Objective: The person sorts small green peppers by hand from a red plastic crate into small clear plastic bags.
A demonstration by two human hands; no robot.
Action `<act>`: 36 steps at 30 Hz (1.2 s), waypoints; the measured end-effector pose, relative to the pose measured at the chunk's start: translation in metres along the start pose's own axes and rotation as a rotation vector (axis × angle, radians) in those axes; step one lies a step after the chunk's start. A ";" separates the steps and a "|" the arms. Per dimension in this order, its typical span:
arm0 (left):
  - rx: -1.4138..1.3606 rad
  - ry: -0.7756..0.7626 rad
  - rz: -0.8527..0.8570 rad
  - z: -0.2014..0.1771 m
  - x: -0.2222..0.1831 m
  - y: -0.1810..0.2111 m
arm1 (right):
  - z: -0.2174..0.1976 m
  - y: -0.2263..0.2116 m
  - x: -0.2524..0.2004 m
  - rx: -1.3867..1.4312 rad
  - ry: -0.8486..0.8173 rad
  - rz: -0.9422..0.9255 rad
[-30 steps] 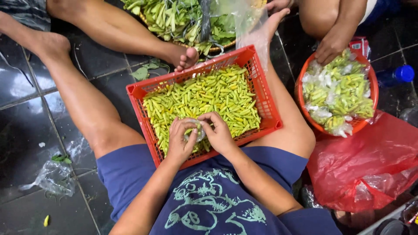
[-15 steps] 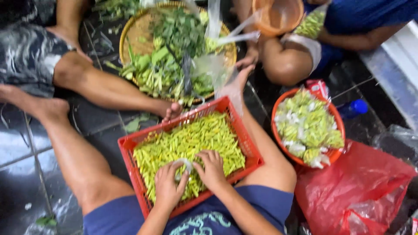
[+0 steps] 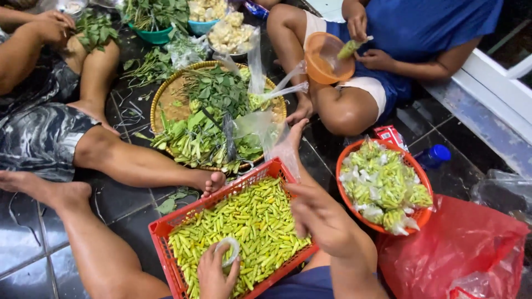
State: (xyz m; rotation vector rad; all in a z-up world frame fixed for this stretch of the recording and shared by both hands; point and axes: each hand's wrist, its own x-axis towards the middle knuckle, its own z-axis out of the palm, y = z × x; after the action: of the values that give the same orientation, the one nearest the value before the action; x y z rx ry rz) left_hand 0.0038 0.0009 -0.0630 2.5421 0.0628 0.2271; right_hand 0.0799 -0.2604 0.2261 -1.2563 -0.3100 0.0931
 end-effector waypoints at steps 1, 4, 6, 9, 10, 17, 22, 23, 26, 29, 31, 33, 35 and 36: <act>0.002 0.019 0.028 0.002 0.004 0.000 | 0.007 -0.045 0.000 -0.012 -0.088 -0.330; 0.016 0.029 0.025 0.014 0.003 -0.014 | 0.068 -0.124 0.007 -0.243 0.110 -0.562; 0.032 0.003 -0.001 0.010 0.006 -0.011 | 0.021 -0.046 0.075 -0.017 0.234 -0.389; 0.050 -0.032 -0.030 0.008 0.003 -0.012 | -0.066 0.092 0.182 0.672 0.558 0.146; 0.047 -0.037 -0.031 0.008 0.005 -0.013 | -0.088 0.139 0.219 0.902 0.650 0.325; 0.097 -0.159 -0.090 0.015 0.009 -0.024 | -0.076 0.117 0.208 0.912 0.590 0.326; 0.058 -0.062 -0.060 0.012 0.004 -0.018 | -0.079 0.117 0.210 0.848 0.700 0.382; 0.059 -0.062 -0.061 0.011 0.004 -0.019 | -0.080 0.119 0.211 0.849 0.699 0.384; 0.076 -0.123 -0.086 0.010 0.002 -0.020 | -0.080 0.123 0.210 0.859 0.638 0.356; 0.066 -0.057 -0.057 0.011 0.005 -0.019 | -0.036 0.033 0.184 0.886 0.688 0.368; 0.083 -0.115 -0.111 0.008 0.005 -0.016 | 0.060 -0.087 0.013 -0.498 -0.274 -0.569; 0.079 -0.053 -0.101 0.012 0.004 -0.018 | 0.045 -0.016 0.037 -0.717 -0.176 -0.377; 0.078 0.011 -0.091 0.013 0.004 -0.019 | 0.033 0.044 0.047 -0.927 -0.075 -0.179; 0.101 -0.019 -0.121 0.013 0.005 -0.019 | 0.027 0.067 0.046 -1.135 -0.257 0.201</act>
State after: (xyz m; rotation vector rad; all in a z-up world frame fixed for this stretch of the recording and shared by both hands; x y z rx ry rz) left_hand 0.0113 0.0099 -0.0831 2.6297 0.2255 0.1555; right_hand 0.1226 -0.2034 0.1787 -2.4111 -0.4822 0.2755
